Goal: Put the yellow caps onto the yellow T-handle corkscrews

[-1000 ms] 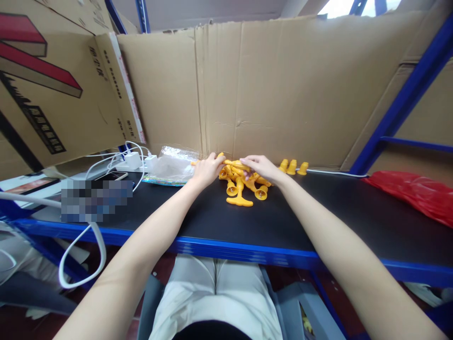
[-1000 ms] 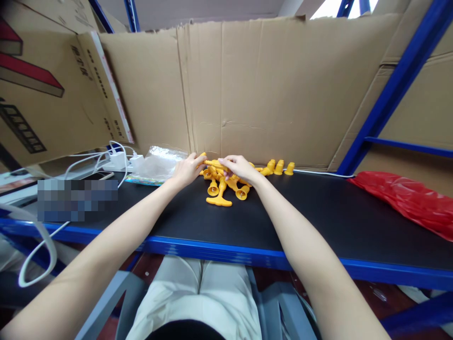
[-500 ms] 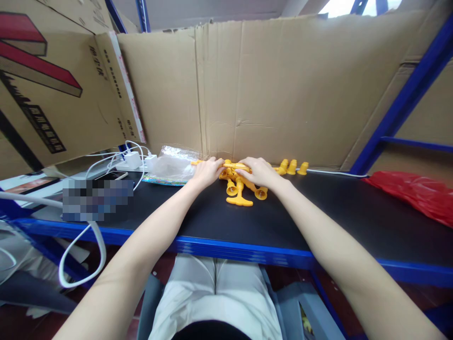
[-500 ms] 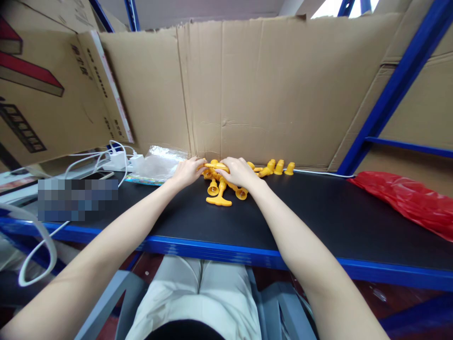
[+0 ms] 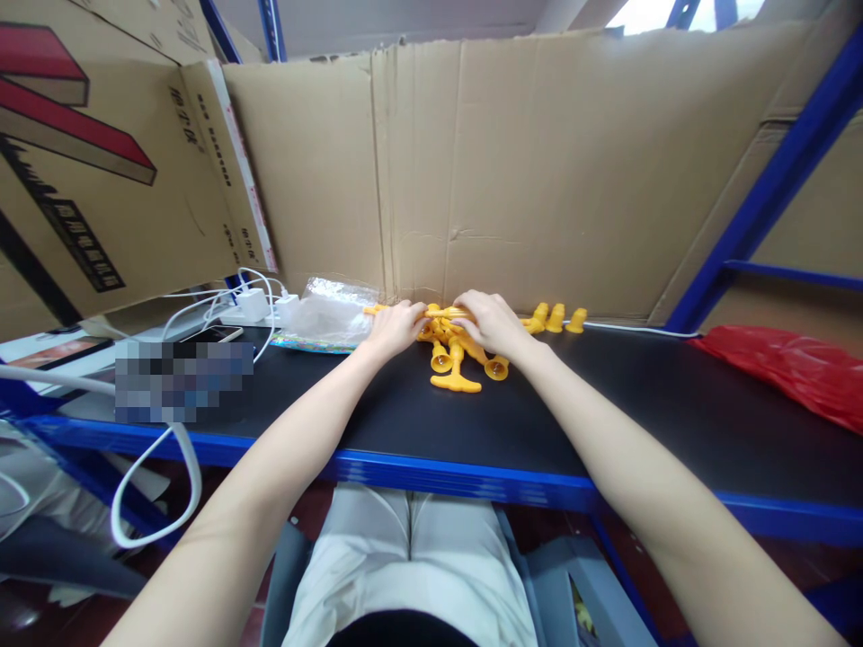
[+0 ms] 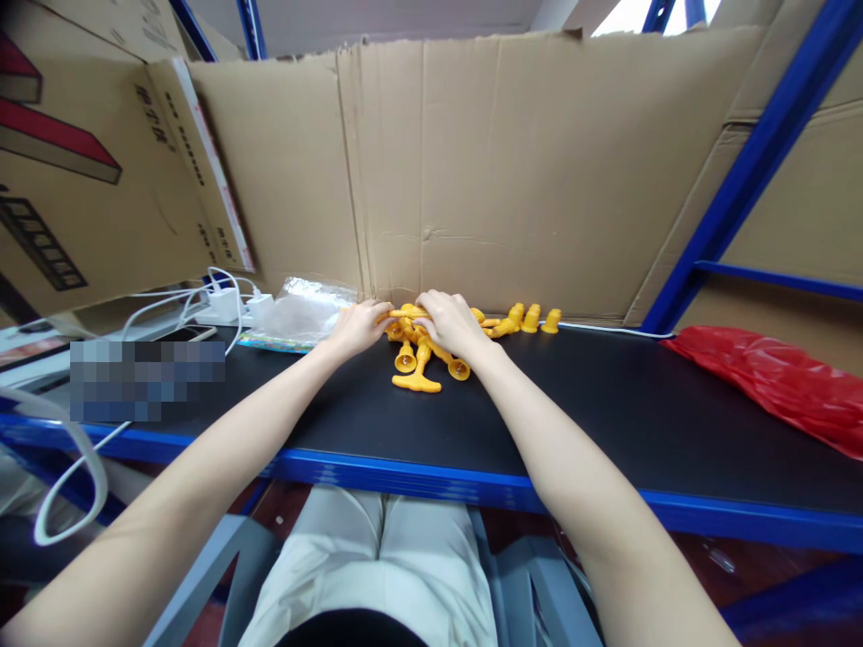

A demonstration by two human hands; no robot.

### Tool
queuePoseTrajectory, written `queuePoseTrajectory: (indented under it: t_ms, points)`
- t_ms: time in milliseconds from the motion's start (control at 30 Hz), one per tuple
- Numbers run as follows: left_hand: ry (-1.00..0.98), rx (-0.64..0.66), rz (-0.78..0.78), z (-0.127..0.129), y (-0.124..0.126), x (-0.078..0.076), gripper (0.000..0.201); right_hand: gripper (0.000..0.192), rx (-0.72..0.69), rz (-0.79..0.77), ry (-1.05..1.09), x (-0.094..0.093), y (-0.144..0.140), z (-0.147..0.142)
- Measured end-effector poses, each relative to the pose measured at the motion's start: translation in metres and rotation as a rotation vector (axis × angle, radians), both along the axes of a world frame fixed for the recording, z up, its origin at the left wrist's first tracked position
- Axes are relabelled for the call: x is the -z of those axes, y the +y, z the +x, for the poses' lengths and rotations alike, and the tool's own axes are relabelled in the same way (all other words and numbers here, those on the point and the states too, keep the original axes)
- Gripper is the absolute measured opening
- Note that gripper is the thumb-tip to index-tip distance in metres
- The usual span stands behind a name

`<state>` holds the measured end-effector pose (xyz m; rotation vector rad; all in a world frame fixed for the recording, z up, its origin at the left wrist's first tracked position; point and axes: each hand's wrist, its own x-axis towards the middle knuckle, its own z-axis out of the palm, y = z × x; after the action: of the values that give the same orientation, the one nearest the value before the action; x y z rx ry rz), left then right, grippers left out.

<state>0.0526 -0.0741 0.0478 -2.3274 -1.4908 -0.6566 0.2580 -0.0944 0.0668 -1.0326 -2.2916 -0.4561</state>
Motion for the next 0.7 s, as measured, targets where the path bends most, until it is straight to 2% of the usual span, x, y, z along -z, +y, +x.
queuePoseTrajectory:
  t_ms: [133, 267, 367, 700]
  points:
    - [0.014, 0.005, -0.009, -0.0009, -0.001, -0.001, 0.028, 0.026, 0.032, -0.044, 0.002, 0.002, -0.0005, -0.0019]
    - [0.064, -0.017, -0.019, 0.0006, -0.0039, -0.002, 0.028, 0.034, 0.145, -0.162, -0.081, 0.0027, -0.0023, -0.0043]
    - [0.079, -0.026, -0.015, 0.0017, -0.0055, -0.0026, 0.027, 0.033, 0.191, -0.188, -0.115, 0.0013, -0.0034, -0.006]
    - [0.042, -0.024, -0.01, 0.0018, -0.0052, -0.0029, 0.026, 0.027, 0.165, -0.004, -0.118, 0.0006, -0.0051, -0.0076]
